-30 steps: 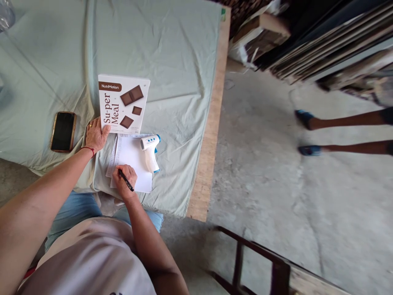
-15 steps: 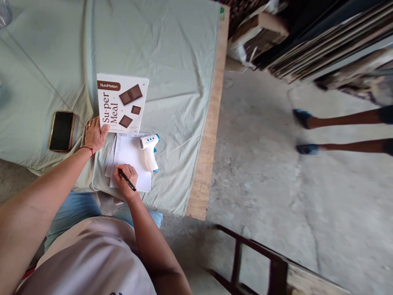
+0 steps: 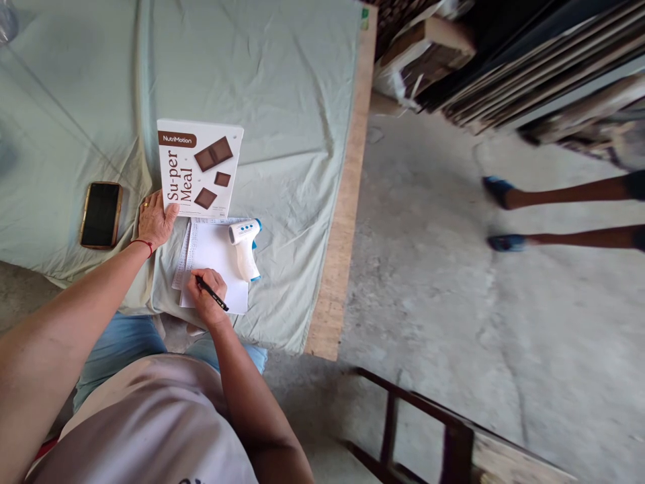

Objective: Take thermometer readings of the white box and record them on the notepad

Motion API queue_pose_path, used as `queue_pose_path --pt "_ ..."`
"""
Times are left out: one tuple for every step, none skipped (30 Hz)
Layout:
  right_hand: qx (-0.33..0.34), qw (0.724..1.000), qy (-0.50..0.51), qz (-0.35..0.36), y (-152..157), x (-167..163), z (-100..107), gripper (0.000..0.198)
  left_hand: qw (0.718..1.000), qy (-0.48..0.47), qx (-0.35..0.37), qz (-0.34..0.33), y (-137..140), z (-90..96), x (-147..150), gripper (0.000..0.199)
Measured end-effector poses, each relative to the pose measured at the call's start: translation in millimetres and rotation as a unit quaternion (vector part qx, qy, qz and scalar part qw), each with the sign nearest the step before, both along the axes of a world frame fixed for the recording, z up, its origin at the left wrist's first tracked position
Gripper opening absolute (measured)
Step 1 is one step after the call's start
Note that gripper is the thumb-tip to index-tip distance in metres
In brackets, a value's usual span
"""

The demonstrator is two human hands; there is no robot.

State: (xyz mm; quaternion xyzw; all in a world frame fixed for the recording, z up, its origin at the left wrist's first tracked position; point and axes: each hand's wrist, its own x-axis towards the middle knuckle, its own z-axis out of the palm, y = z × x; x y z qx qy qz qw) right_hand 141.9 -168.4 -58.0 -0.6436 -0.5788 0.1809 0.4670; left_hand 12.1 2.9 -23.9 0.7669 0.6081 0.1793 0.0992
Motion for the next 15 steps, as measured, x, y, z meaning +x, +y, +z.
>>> queue_pose_path --pt "0.002 1.0 -0.008 0.002 0.4 -0.3 -0.1 0.013 1.0 0.0 -0.001 0.001 -0.1 0.1 0.0 0.08" --pt "0.006 1.0 -0.015 0.003 0.8 -0.5 -0.1 0.013 1.0 0.0 -0.001 0.002 -0.2 0.3 0.0 0.079" --pt "0.01 1.0 -0.02 0.005 1.1 -0.6 -0.1 0.013 1.0 0.0 -0.003 0.001 -0.3 0.5 0.0 0.079" --pt "0.015 1.0 -0.023 0.006 1.3 -0.6 -0.1 0.014 1.0 0.0 -0.003 0.0 -0.4 0.7 0.0 0.08" --pt "0.018 0.999 -0.025 0.008 1.5 -0.6 -0.2 0.014 1.0 0.0 -0.003 -0.001 -0.4 0.9 0.0 0.08" --pt "0.019 0.999 -0.028 0.008 1.6 -0.6 -0.3 0.014 1.0 0.0 -0.003 -0.003 -0.5 1.1 0.1 0.081" --pt "0.019 0.999 -0.03 0.008 1.7 -0.6 -0.4 0.014 1.0 0.0 -0.002 -0.003 -0.5 1.1 0.1 0.081" --pt "0.017 0.999 -0.033 0.008 1.7 -0.5 -0.5 0.014 1.0 0.0 -0.001 -0.003 -0.6 1.2 0.1 0.082" --pt "0.016 0.999 -0.035 0.008 1.7 -0.5 -0.6 0.014 1.0 0.001 0.0 -0.002 -0.6 1.1 0.1 0.082" --pt "0.015 0.999 -0.035 0.007 1.6 -0.5 -0.7 0.014 1.0 0.002 0.001 -0.002 -0.6 1.0 0.1 0.083" --pt "0.015 0.999 -0.036 0.007 1.6 -0.5 -0.7 0.014 1.0 0.003 0.001 -0.002 -0.6 1.0 0.1 0.083" --pt "0.015 0.999 -0.036 0.008 1.5 -0.6 -0.7 0.014 1.0 0.003 0.002 -0.002 -0.6 0.9 0.1 0.083" --pt "0.014 0.999 -0.036 0.008 1.5 -0.8 -0.7 0.014 1.0 0.003 0.002 -0.003 -0.6 0.9 0.1 0.083" --pt "0.014 0.999 -0.036 0.007 1.5 -1.1 -0.6 0.014 1.0 0.004 0.002 -0.003 -0.6 0.9 0.0 0.083" --pt "0.014 0.999 -0.036 0.006 1.5 -1.5 -0.4 0.014 1.0 0.004 0.002 -0.003 -0.6 0.9 0.0 0.083"
